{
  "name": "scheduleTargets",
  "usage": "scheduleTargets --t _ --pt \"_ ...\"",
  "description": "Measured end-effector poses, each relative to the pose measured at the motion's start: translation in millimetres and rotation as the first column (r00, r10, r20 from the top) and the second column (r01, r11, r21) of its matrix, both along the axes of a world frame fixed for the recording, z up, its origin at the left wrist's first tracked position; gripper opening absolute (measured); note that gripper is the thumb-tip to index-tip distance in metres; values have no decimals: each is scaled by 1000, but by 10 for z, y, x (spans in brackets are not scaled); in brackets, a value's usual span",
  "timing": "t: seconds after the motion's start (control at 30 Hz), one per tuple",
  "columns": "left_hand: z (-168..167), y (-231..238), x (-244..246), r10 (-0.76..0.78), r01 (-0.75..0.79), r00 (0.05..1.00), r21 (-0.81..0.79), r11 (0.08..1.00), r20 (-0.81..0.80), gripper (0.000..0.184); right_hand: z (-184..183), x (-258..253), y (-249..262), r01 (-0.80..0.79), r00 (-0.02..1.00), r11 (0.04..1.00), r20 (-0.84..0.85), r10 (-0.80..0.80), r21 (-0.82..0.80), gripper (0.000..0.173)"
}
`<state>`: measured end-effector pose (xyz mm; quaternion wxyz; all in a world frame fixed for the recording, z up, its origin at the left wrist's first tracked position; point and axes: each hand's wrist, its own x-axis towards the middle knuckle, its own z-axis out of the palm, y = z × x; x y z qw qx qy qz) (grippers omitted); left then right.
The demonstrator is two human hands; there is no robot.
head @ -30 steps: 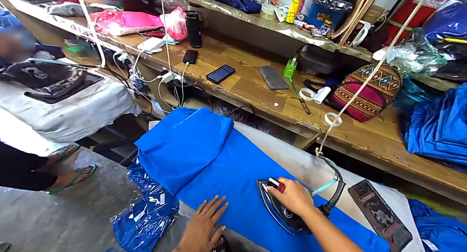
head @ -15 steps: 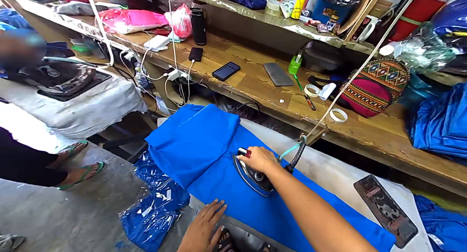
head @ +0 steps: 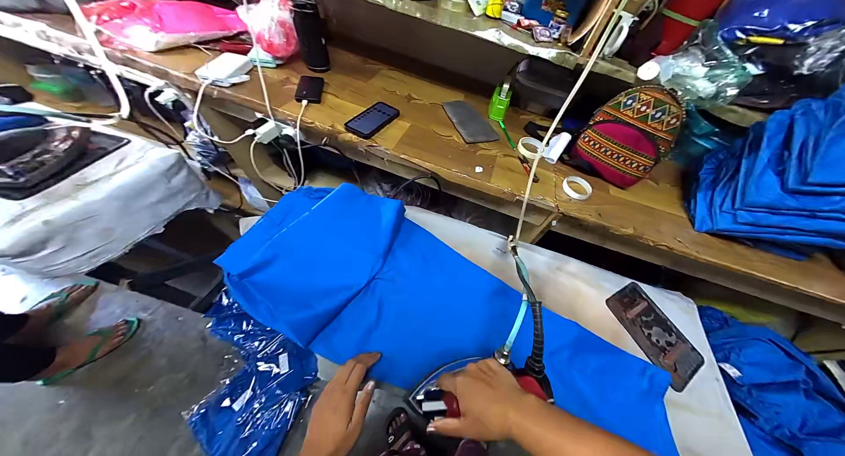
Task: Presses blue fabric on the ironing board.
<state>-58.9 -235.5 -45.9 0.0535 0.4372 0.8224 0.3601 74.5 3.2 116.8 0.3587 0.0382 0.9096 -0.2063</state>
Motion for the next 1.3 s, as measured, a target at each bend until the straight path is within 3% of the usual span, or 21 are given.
scheduleTargets --t 0.1,0.3,0.47,0.7,0.93,1.17,1.3 --pt "8 165 85 -27 27 995 0 1000 -93 65 3 117 163 13 1000 1000 -18 -13 -4 63" --pt "-28 421 385 -191 175 973 -129 976 -129 59 93 -71 811 434 899 900 -88 -430 37 60" --pt "-184 367 451 -183 148 969 -203 968 -166 56 -49 -425 1179 539 834 838 -189 -517 83 59" --pt "-113 476 471 -90 54 978 -188 981 -186 53 -29 -564 1294 443 887 894 -186 -424 75 60" --pt "60 862 568 95 -121 982 -155 981 -164 58 -137 371 1031 249 962 968 -123 -244 25 65" --pt "80 1406 957 -17 -9 992 -201 980 -127 62 -42 1290 892 53 999 999 -10 -53 -5 65" --pt "47 1628 1096 -54 18 992 -302 953 -112 68 13 1467 1290 165 986 986 -30 -165 -21 62"
